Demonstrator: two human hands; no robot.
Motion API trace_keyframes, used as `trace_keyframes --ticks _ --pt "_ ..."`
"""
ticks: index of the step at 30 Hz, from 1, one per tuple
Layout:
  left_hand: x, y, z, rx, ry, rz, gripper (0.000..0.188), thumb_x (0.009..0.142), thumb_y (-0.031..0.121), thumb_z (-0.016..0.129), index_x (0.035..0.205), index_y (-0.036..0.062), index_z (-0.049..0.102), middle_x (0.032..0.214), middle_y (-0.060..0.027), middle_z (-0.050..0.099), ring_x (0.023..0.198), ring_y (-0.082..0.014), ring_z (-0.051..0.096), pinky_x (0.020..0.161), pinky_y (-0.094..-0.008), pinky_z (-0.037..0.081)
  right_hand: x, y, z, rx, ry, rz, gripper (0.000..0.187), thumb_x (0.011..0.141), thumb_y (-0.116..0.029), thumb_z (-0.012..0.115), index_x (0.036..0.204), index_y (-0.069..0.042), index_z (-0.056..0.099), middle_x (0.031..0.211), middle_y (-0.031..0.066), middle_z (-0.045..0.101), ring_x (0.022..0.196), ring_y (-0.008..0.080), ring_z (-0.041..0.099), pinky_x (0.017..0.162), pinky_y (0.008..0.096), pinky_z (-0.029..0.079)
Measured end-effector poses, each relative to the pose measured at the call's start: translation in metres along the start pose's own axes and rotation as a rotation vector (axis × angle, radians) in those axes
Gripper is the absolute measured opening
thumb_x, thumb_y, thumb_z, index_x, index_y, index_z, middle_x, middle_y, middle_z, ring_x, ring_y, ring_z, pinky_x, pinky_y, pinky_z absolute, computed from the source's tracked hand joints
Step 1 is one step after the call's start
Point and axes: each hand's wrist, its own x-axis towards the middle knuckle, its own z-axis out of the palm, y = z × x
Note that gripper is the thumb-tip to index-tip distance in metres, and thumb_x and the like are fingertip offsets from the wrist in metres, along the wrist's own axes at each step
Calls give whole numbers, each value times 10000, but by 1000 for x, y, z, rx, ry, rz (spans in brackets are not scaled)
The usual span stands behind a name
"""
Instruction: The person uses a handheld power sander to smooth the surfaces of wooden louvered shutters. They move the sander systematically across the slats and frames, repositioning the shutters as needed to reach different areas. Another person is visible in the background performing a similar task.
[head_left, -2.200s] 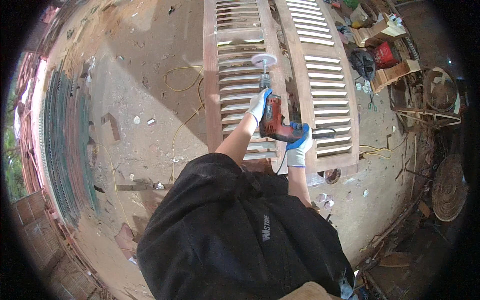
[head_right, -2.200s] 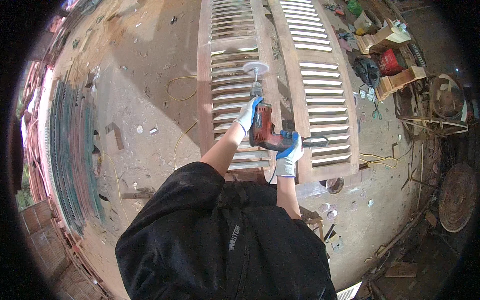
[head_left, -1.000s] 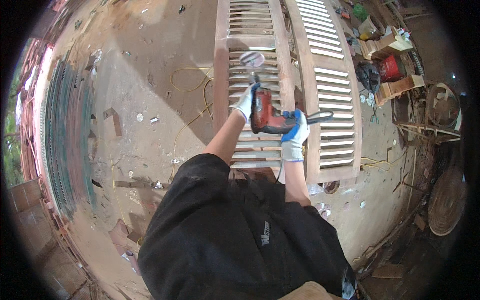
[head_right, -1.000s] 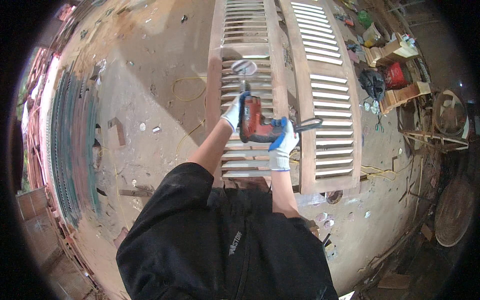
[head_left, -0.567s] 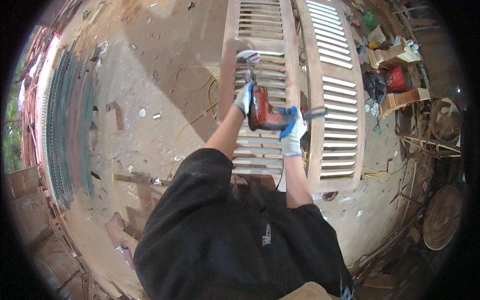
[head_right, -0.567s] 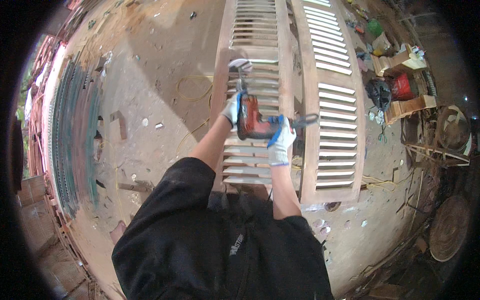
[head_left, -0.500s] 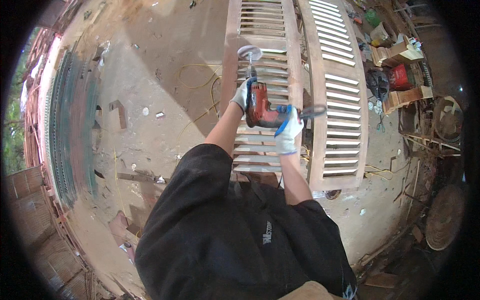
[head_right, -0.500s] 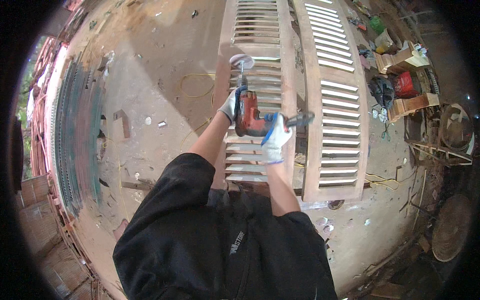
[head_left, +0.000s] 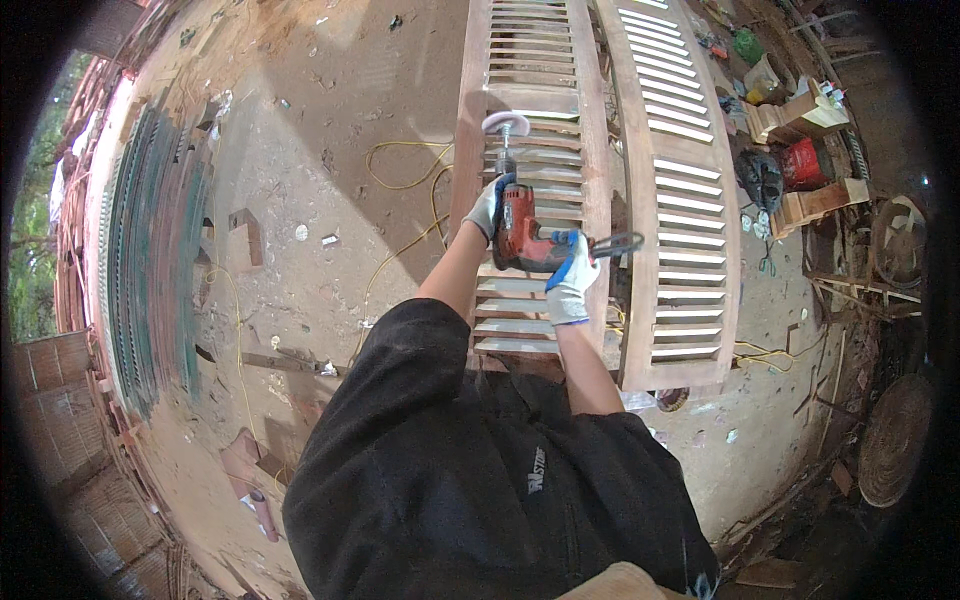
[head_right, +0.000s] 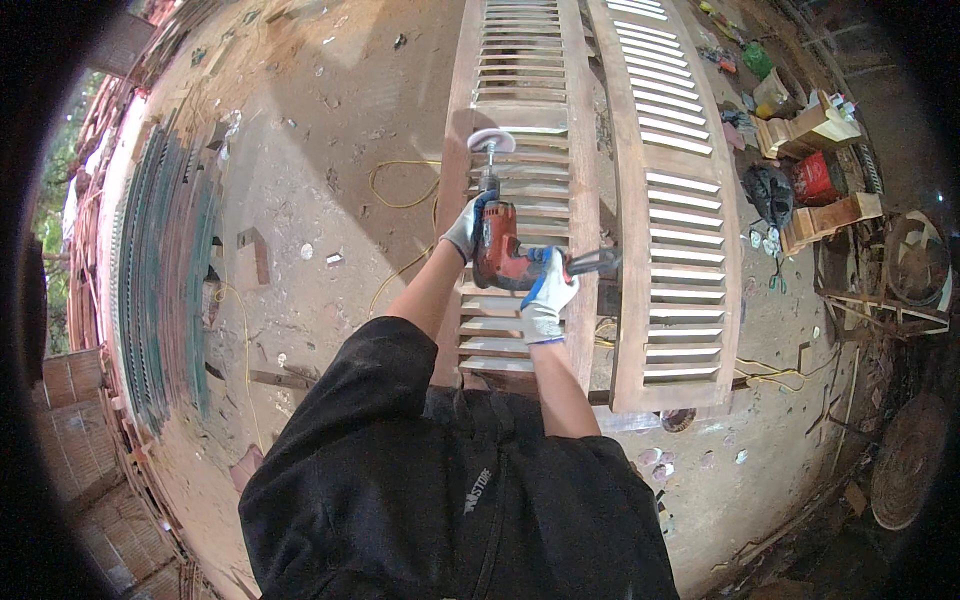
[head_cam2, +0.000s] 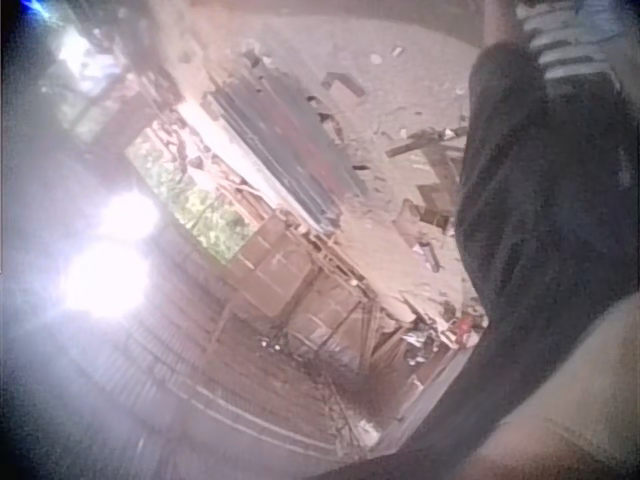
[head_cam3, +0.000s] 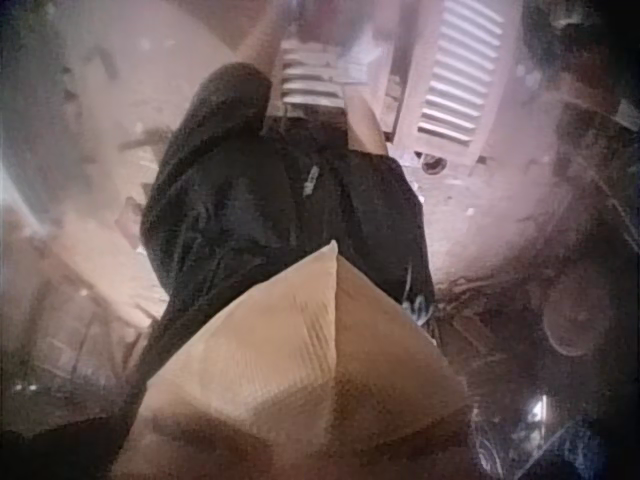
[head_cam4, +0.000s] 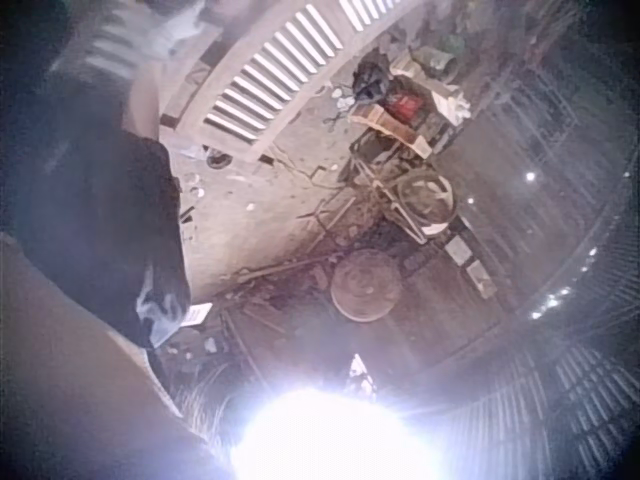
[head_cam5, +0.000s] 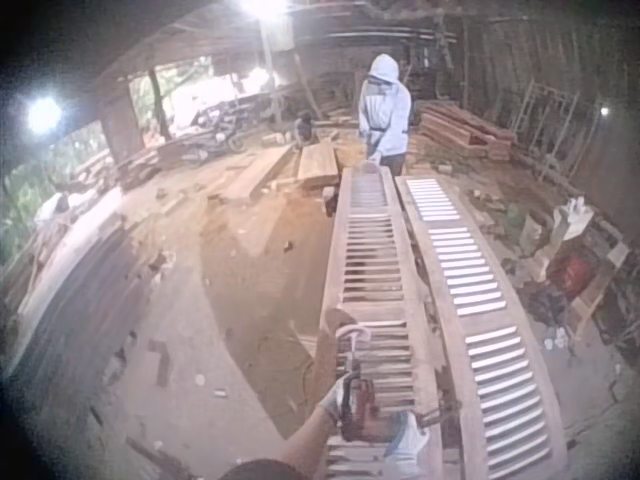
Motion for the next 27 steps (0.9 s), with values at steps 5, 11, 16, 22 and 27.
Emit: trace_keyframes --ticks 5,11,16,22,27 --pt "10 8 -28 -57 -54 -31 338 839 398 519 826 75 618 739 -102 640 606 -265 610 597 -398 520 -9 -7 17 -51 -20 -11 79 800 -76 614 745 -20 604 691 72 645 597 140 589 584 277 466" --pt "1 -15 9 -127 -19 89 409 830 460 521 855 64 623 755 -106 644 616 -279 614 604 -416 528 17 -33 5 -130 -111 -15 88 787 -63 628 721 -13 598 661 74 633 570 147 585 546 276 460" --pt "6 -30 24 -155 5 144 443 859 496 490 893 70 608 788 -107 641 688 -283 628 653 -425 530 45 -55 2 -82 -160 59 94 764 -51 635 702 4 591 641 82 623 573 167 595 569 299 479" --pt "56 -36 0 188 272 124 381 805 507 563 811 131 625 715 -51 620 590 -207 587 572 -344 497 60 -30 -32 73 -9 71 82 762 -85 658 779 -15 619 695 95 644 589 180 603 579 312 488" --pt "95 -66 23 255 305 75 367 814 498 568 795 139 642 685 -53 640 533 -197 576 527 -328 490 63 -53 -55 113 82 4 76 792 -71 607 758 -6 586 673 96 607 610 219 603 602 342 501"
